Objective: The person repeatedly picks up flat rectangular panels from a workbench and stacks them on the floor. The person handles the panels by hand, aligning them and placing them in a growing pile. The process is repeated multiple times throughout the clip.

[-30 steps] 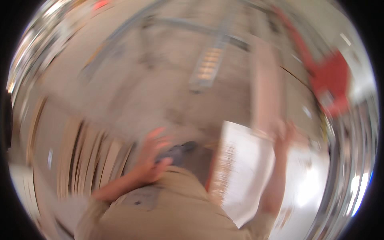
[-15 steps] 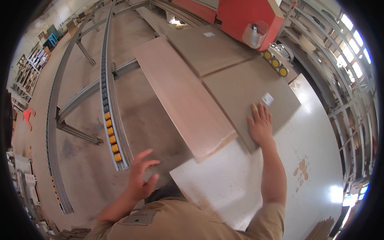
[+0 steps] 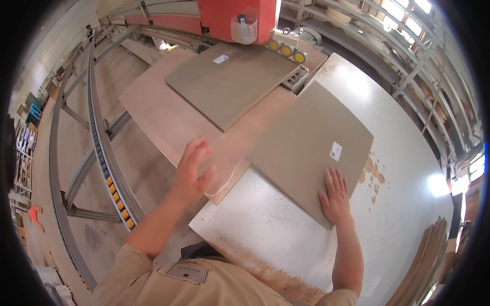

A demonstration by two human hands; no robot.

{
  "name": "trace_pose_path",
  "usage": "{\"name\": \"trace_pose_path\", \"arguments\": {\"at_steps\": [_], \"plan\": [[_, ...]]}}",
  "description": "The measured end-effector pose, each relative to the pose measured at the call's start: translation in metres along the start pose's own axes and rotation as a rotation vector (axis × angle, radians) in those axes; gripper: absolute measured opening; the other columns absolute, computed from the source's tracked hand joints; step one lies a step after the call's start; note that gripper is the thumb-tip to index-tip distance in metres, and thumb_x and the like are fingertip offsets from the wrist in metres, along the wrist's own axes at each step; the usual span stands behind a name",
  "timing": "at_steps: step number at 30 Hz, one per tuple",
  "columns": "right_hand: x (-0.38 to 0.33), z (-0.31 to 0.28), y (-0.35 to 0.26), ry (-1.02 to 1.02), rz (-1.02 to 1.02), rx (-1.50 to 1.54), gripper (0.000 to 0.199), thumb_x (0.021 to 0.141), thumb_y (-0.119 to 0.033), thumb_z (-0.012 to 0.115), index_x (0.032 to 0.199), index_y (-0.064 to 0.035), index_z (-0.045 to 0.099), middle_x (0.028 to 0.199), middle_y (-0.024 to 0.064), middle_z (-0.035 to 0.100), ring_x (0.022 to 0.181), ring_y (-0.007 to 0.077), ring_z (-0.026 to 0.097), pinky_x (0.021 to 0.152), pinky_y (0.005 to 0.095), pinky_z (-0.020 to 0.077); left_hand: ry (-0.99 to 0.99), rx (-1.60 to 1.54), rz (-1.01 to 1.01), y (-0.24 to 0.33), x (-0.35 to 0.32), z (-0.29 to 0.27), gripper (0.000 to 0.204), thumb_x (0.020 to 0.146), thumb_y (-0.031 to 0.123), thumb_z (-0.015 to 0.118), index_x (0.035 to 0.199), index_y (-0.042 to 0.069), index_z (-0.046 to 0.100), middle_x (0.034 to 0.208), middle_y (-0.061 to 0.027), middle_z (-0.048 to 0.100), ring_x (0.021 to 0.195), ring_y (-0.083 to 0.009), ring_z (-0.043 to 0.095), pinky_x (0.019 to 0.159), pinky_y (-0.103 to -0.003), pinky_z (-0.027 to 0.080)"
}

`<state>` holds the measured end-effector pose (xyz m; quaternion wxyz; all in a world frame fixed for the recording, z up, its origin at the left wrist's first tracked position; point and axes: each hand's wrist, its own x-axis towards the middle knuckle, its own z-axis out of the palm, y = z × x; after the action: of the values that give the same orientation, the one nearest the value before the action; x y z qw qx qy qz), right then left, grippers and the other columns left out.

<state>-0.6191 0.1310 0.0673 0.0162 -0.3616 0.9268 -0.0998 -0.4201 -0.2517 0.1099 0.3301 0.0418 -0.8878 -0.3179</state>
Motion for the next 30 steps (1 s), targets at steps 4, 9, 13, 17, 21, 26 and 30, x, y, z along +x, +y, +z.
{"name": "trace_pose_path", "arguments": {"at_steps": [4, 9, 13, 17, 21, 26, 30], "plan": [[-0.065, -0.016, 0.022, -0.046, -0.011, -0.008, 0.067, 0.088, -0.028, 0.052, 0.147, -0.0029, 0.033, 0.154, 0.0162, 0.03, 0.145, 0.0353, 0.021, 0.119, 0.0485, 0.0139, -0.065, 0.348, -0.141, -0.049, 0.042, 0.033, 0.049, 0.09, 0.028, 0.058, 0.129, 0.0, 0.049, 0.143, -0.0201, 0.041, 0.134, -0.0355, 0.039, 0.109, -0.052, 0.03], [-0.125, -0.046, 0.034, -0.097, 0.039, -0.032, 0.064, 0.086, -0.021, 0.053, 0.144, -0.002, 0.036, 0.15, 0.0197, 0.035, 0.142, 0.0372, 0.027, 0.117, 0.0491, 0.0179, -0.187, 0.504, -0.198, -0.086, 0.074, 0.072, 0.061, 0.097, 0.041, 0.045, 0.14, -0.002, 0.04, 0.15, -0.0225, 0.033, 0.144, -0.0353, 0.023, 0.117, -0.051, 0.017], [-0.119, -0.058, 0.028, -0.176, 0.269, 0.101, 0.073, 0.084, -0.013, 0.057, 0.15, -0.0038, 0.027, 0.146, 0.0205, 0.041, 0.139, 0.0384, 0.034, 0.115, 0.0482, 0.0233, -0.265, 0.532, -0.187, -0.082, 0.068, 0.09, 0.067, 0.099, 0.048, 0.037, 0.144, -0.002, 0.036, 0.152, -0.0259, 0.028, 0.145, -0.038, 0.02, 0.118, -0.05, 0.016], [-0.032, -0.021, 0.002, 0.154, 0.363, 0.676, 0.066, 0.093, -0.014, 0.056, 0.151, -0.0083, 0.026, 0.137, 0.0179, 0.051, 0.125, 0.0295, 0.052, 0.101, 0.0372, 0.0427, -0.388, 0.544, -0.08, -0.055, 0.057, 0.103, 0.074, 0.098, 0.055, 0.033, 0.145, -0.003, 0.034, 0.155, -0.025, 0.023, 0.146, -0.0378, 0.017, 0.12, -0.044, 0.014], [0.085, 0.023, -0.033, 0.251, 0.518, 1.118, 0.058, 0.097, -0.021, 0.054, 0.149, -0.0114, 0.03, 0.126, 0.0145, 0.056, 0.105, 0.0212, 0.059, 0.083, 0.0337, 0.0489, -0.49, 0.396, 0.041, -0.022, 0.044, 0.11, 0.08, 0.096, 0.063, 0.031, 0.144, 0.0, 0.038, 0.154, -0.0243, 0.025, 0.146, -0.0376, 0.018, 0.119, -0.045, 0.016], [0.133, 0.03, -0.054, 0.177, 0.815, 1.385, 0.021, 0.099, -0.028, 0.047, 0.112, -0.0118, 0.05, 0.098, 0.0045, 0.058, 0.084, 0.0185, 0.058, 0.066, 0.0345, 0.0483, -0.549, -0.118, 0.035, -0.016, 0.038, 0.093, 0.067, 0.097, 0.056, 0.039, 0.139, 0.004, 0.046, 0.15, -0.0205, 0.036, 0.143, -0.0354, 0.027, 0.117, -0.045, 0.023], [0.11, 0.023, -0.055, 0.233, 0.825, 1.435, 0.02, 0.099, -0.026, 0.047, 0.112, -0.0111, 0.051, 0.101, 0.0056, 0.057, 0.09, 0.0192, 0.058, 0.071, 0.0381, 0.0495, -0.282, 0.264, -0.144, -0.068, 0.091, 0.069, 0.056, 0.097, 0.043, 0.046, 0.133, 0.001, 0.049, 0.14, -0.0227, 0.045, 0.134, -0.0358, 0.038, 0.112, -0.047, 0.03]]}}
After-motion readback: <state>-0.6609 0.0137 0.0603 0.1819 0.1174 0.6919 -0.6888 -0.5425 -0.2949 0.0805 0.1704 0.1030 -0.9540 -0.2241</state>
